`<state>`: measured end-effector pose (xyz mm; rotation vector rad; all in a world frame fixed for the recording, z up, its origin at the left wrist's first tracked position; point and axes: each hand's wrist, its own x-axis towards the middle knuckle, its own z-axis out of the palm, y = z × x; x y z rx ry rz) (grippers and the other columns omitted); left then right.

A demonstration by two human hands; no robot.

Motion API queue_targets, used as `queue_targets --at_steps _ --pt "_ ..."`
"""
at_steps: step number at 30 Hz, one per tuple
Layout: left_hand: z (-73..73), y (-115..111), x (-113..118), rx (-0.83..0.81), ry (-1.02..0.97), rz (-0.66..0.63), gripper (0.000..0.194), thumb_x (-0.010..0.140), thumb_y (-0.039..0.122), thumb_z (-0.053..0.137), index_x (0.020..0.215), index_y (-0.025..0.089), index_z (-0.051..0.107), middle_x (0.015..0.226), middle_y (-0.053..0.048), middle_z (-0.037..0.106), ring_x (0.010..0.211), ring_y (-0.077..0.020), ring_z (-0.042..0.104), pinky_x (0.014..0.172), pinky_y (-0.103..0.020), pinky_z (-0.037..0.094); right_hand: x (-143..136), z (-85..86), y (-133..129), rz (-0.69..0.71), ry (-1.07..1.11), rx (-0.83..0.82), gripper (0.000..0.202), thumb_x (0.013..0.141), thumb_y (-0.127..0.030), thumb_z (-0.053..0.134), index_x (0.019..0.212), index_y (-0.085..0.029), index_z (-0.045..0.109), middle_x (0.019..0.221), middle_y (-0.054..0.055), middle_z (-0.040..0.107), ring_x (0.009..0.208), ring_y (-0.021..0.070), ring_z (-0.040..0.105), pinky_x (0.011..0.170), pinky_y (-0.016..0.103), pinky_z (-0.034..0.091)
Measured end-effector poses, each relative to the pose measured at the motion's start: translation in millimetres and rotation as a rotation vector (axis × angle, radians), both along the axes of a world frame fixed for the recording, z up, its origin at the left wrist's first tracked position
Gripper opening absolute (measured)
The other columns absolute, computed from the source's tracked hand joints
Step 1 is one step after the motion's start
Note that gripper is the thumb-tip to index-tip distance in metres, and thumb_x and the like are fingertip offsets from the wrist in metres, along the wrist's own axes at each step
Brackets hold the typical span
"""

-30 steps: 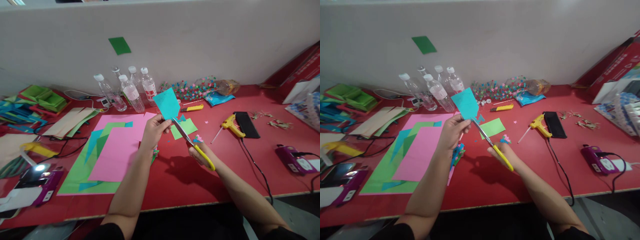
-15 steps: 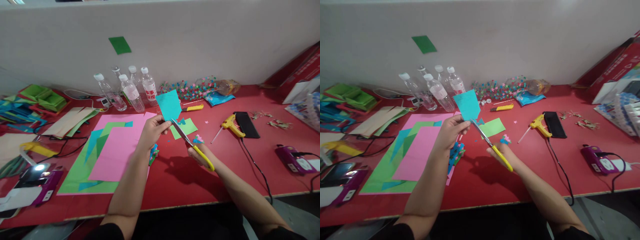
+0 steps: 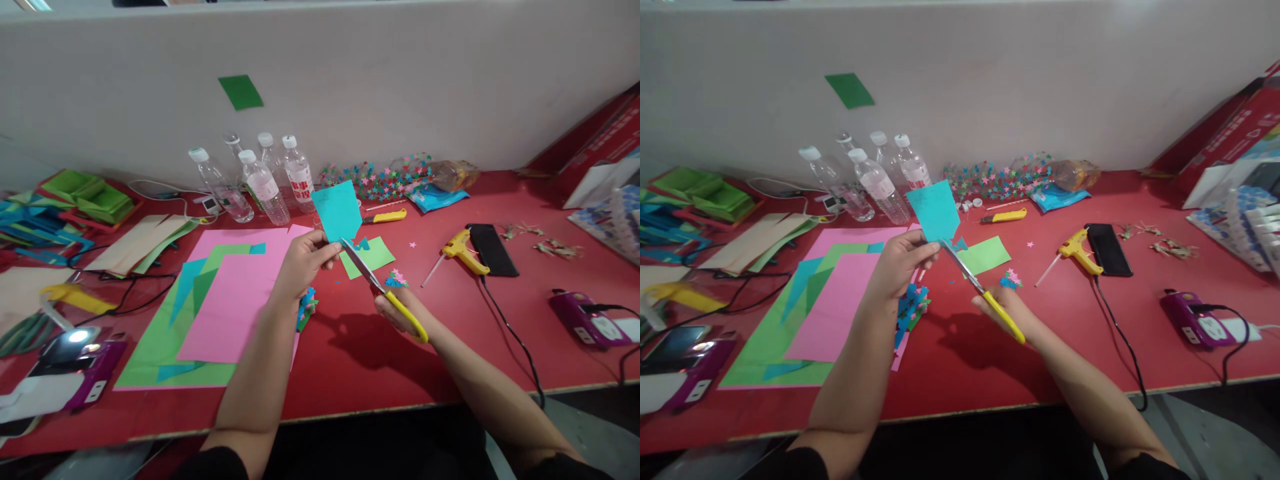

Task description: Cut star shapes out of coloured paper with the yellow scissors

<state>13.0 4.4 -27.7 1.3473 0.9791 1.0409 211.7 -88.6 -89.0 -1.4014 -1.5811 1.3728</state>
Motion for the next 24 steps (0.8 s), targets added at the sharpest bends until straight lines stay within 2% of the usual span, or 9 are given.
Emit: queue_targets --at_steps 5,9,14,19,24 --pt "0.0 1 -1 0.000 -0.004 -0.008 0.012 0.072 0.025 0.069 0.066 0.016 0.065 0.056 0.002 0.060 0.046 -0.0059 0.049 0.047 -0.019 0.038 1 1.3 0 0.008 0.017 -0.001 0.049 0.083 -0.066 0.049 0.063 -0.022 0.041 0.043 -0.007 0.034 0.037 0.0077 0.032 0.037 0.024 0.023" --pt "-0.8 3 -4 0.020 0.015 -0.023 0.015 0.072 0.028 0.069 0.064 0.016 0.063 0.057 0.000 0.063 0.047 -0.0091 0.055 0.049 -0.022 0.043 1 -2.4 1 0.011 0.042 -0.014 0.047 0.083 -0.064 0.051 0.063 -0.023 0.040 0.042 -0.008 0.033 0.037 0.0072 0.030 0.037 0.023 0.023" --pt "-3.1 5 -5 0.060 -0.008 0.020 0.012 0.071 0.027 0.070 0.066 0.017 0.065 0.049 0.003 0.058 0.043 -0.0098 0.054 0.046 -0.022 0.041 0 -5.9 1 0.026 0.075 -0.056 0.047 0.082 -0.064 0.051 0.064 -0.021 0.043 0.042 -0.009 0.034 0.036 0.0066 0.030 0.037 0.022 0.024" --pt "-4.6 1 4 0.031 -0.068 0.044 0.014 0.072 0.028 0.069 0.065 0.017 0.064 0.050 0.002 0.060 0.042 -0.0092 0.053 0.045 -0.022 0.042 2 -2.7 1 0.076 0.176 -0.106 0.057 0.078 -0.076 0.045 0.067 -0.021 0.045 0.040 -0.009 0.037 0.033 0.0065 0.032 0.035 0.022 0.026" --pt "-3.3 -8 16 0.045 -0.096 0.111 0.013 0.073 0.027 0.068 0.067 0.017 0.062 0.052 0.003 0.062 0.043 -0.0085 0.054 0.046 -0.022 0.043 3 -1.8 0 0.083 0.240 -0.075 0.056 0.080 -0.075 0.044 0.069 -0.020 0.046 0.041 -0.009 0.037 0.032 0.0061 0.031 0.035 0.021 0.026"
